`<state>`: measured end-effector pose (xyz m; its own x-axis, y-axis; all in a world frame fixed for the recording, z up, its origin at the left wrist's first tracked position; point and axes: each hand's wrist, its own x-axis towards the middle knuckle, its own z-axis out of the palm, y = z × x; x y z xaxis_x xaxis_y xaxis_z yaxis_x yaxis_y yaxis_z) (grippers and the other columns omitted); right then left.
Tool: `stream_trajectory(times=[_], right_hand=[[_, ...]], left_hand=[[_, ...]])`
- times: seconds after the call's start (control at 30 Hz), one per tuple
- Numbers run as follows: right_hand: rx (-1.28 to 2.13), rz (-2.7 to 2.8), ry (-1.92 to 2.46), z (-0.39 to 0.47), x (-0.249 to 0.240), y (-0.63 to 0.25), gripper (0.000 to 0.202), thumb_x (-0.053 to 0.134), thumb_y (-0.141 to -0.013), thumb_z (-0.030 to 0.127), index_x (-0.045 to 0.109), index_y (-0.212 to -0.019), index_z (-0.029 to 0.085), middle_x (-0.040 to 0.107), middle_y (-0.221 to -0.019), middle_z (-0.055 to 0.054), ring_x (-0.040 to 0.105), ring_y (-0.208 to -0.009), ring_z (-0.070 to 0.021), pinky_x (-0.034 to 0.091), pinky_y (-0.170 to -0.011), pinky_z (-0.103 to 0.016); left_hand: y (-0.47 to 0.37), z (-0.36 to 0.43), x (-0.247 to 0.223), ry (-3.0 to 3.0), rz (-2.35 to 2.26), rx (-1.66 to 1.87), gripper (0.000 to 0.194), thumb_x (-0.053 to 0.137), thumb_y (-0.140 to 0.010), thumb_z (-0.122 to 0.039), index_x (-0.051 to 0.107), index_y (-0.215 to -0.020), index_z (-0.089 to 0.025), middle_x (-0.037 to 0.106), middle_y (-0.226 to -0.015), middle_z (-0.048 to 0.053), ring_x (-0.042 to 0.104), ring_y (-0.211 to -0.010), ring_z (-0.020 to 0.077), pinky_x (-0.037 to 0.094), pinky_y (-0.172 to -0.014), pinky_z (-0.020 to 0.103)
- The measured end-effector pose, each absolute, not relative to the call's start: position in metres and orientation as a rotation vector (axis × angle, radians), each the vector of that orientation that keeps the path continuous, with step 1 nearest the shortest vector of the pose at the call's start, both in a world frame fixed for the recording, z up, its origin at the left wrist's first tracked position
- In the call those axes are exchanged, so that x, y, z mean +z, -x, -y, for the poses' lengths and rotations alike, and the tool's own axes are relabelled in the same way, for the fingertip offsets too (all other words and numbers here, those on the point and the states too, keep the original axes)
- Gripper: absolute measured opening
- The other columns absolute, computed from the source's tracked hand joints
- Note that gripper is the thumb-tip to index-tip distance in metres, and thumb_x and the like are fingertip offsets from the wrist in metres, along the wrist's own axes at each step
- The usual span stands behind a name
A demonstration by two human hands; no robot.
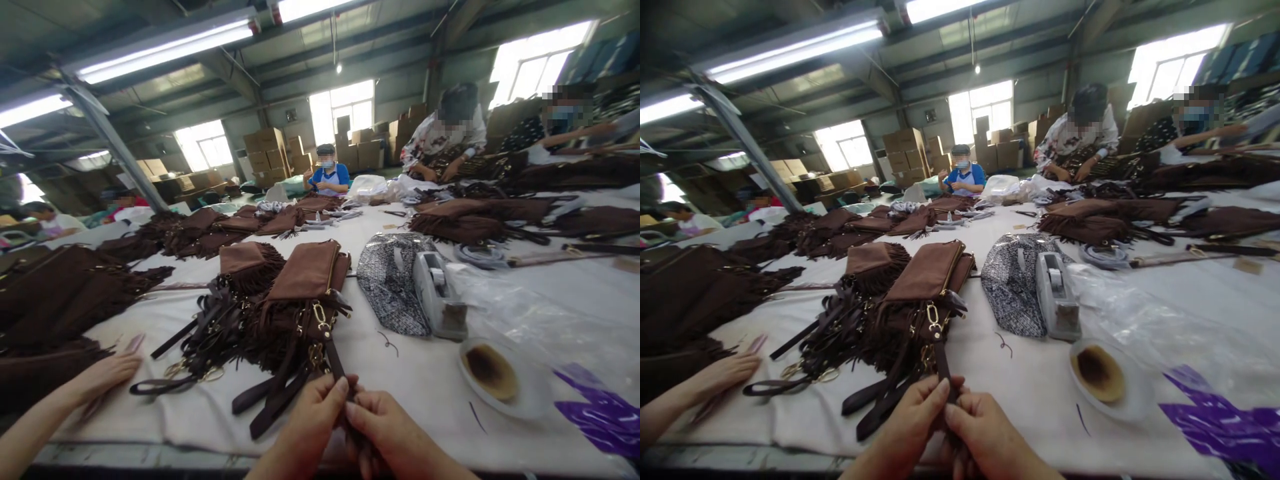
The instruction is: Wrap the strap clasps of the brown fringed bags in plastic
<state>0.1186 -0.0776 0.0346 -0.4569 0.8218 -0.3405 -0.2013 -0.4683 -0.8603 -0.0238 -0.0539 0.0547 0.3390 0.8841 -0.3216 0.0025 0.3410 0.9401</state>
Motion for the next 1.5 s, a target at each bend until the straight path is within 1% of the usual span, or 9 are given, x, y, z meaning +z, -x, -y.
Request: stream_trajectory(times=[0.17, 0.33, 0.47, 0.6, 0.9, 1.1, 1.2, 1.33, 1.5], right_hand=[[1.798, 1.197, 1.260, 0.079, 0.036, -0.106, 0.045, 0.057, -0.076, 0.060, 0.051, -0.064, 0.017, 0.058, -0.046, 0.001, 0.044, -0.029, -0.0066, 0.021, -0.030, -0.016], [1.466, 1.503, 1.348, 0.065, 0.049, -0.122, 0.045, 0.050, -0.085, 0.054, 0.055, -0.060, 0.017, 0.058, -0.049, 0.000, 0.051, -0.041, -0.0108, 0.037, -0.040, -0.021], [0.690, 1.636, 1.423, 0.021, 0.060, -0.143, 0.029, 0.050, -0.088, 0.041, 0.067, -0.090, 0.017, 0.069, -0.086, -0.008, 0.063, -0.076, -0.0189, 0.049, -0.071, -0.029], [0.283, 1.729, 1.504, -0.026, 0.062, -0.140, 0.037, 0.054, -0.084, 0.028, 0.060, -0.118, 0.015, 0.065, -0.113, -0.013, 0.062, -0.093, -0.0233, 0.047, -0.086, -0.036], [0.535, 1.727, 1.629, -0.050, 0.071, -0.122, 0.022, 0.053, -0.085, 0.027, 0.073, -0.088, 0.019, 0.074, -0.086, -0.009, 0.067, -0.085, -0.0232, 0.045, -0.076, -0.030], [0.758, 1.629, 1.549, -0.050, 0.069, -0.124, 0.028, 0.048, -0.084, 0.030, 0.071, -0.079, 0.017, 0.069, -0.063, -0.003, 0.064, -0.053, -0.0149, 0.045, -0.053, -0.023], [0.803, 1.592, 1.542, -0.041, 0.068, -0.129, 0.028, 0.047, -0.084, 0.030, 0.070, -0.079, 0.015, 0.069, -0.064, -0.003, 0.062, -0.050, -0.0152, 0.045, -0.050, -0.024], [0.693, 1.528, 1.454, -0.007, 0.068, -0.137, 0.028, 0.054, -0.085, 0.040, 0.070, -0.087, 0.017, 0.070, -0.079, -0.006, 0.064, -0.075, -0.0206, 0.048, -0.070, -0.030], [1.323, 1.352, 1.141, 0.056, 0.049, -0.136, 0.054, 0.043, -0.090, 0.060, 0.067, -0.104, 0.014, 0.067, -0.079, -0.008, 0.061, -0.070, -0.0193, 0.044, -0.057, -0.028]], left_hand=[[0.018, 0.056, 0.051, -0.701, -0.902, 0.935, 0.036, 0.071, -0.078, -0.044, 0.069, -0.090, -0.011, 0.070, -0.094, 0.013, 0.064, -0.086, 0.0209, 0.047, -0.080, 0.031], [0.024, 0.055, 0.057, -0.642, -0.842, 0.977, 0.036, 0.070, -0.078, -0.047, 0.065, -0.081, -0.011, 0.067, -0.076, 0.009, 0.063, -0.070, 0.0175, 0.046, -0.066, 0.027], [0.033, 0.055, 0.066, -0.628, -0.942, 1.023, 0.033, 0.071, -0.077, -0.045, 0.060, -0.078, -0.013, 0.064, -0.073, 0.005, 0.057, -0.059, 0.0124, 0.046, -0.060, 0.026], [0.044, 0.048, 0.093, -0.716, -0.943, 1.036, 0.035, 0.070, -0.077, -0.047, 0.060, -0.086, -0.015, 0.045, -0.056, -0.006, 0.034, -0.041, 0.0040, 0.030, -0.041, 0.019], [0.068, -0.022, 0.206, -1.016, -0.759, 1.159, 0.023, 0.065, -0.084, -0.034, 0.061, -0.090, -0.012, 0.036, -0.059, -0.008, 0.028, -0.043, 0.0025, 0.025, -0.041, 0.016], [0.062, -0.036, 0.238, -1.043, -0.705, 1.158, 0.021, 0.067, -0.082, -0.030, 0.061, -0.090, -0.011, 0.036, -0.060, -0.008, 0.028, -0.043, 0.0021, 0.025, -0.041, 0.016], [0.055, -0.020, 0.227, -0.979, -0.703, 1.118, 0.020, 0.064, -0.085, -0.030, 0.062, -0.090, -0.011, 0.038, -0.059, -0.007, 0.029, -0.042, 0.0020, 0.026, -0.041, 0.016], [0.046, 0.014, 0.179, -0.854, -0.757, 1.031, 0.024, 0.067, -0.081, -0.034, 0.065, -0.088, -0.012, 0.055, -0.065, 0.001, 0.051, -0.052, 0.0093, 0.042, -0.054, 0.023], [0.037, 0.049, 0.105, -0.830, -0.846, 0.867, 0.031, 0.077, -0.072, -0.035, 0.073, -0.088, -0.009, 0.069, -0.083, 0.012, 0.063, -0.077, 0.0212, 0.047, -0.077, 0.032]])
